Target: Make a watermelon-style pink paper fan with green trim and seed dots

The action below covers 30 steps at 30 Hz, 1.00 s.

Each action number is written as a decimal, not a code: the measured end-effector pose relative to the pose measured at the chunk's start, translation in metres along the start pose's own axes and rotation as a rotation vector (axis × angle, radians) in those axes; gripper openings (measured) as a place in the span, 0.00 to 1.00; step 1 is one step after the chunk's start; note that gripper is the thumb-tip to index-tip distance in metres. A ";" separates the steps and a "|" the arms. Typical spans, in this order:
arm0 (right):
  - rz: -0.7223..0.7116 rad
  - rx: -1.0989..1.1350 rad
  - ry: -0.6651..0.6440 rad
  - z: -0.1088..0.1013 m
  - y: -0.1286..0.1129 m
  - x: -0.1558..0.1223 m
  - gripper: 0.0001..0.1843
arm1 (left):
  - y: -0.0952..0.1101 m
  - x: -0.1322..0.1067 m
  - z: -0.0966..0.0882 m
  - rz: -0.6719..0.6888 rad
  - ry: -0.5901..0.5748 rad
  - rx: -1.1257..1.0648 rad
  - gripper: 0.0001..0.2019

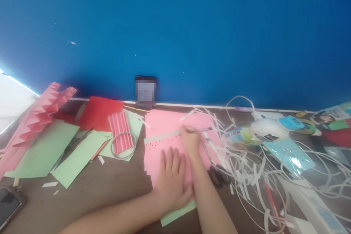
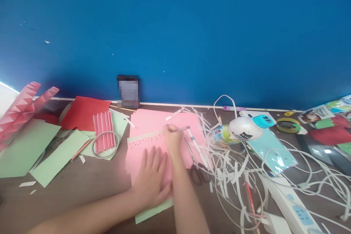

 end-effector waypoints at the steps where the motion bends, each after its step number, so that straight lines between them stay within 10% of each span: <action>1: -0.004 -0.006 -0.010 0.001 0.001 0.000 0.15 | 0.000 0.000 0.000 0.001 -0.005 -0.002 0.33; 30: -0.021 -0.044 -0.004 0.002 0.003 0.000 0.16 | -0.001 0.000 0.003 -0.008 0.002 0.007 0.33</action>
Point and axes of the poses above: each hand's wrist, its own x-axis towards the middle knuckle, its own z-axis out of the palm, y = z × x, the point moved 9 cm from there along x, towards the middle knuckle, and after that the axes turned 8 degrees about -y, right-handed, at the moved point
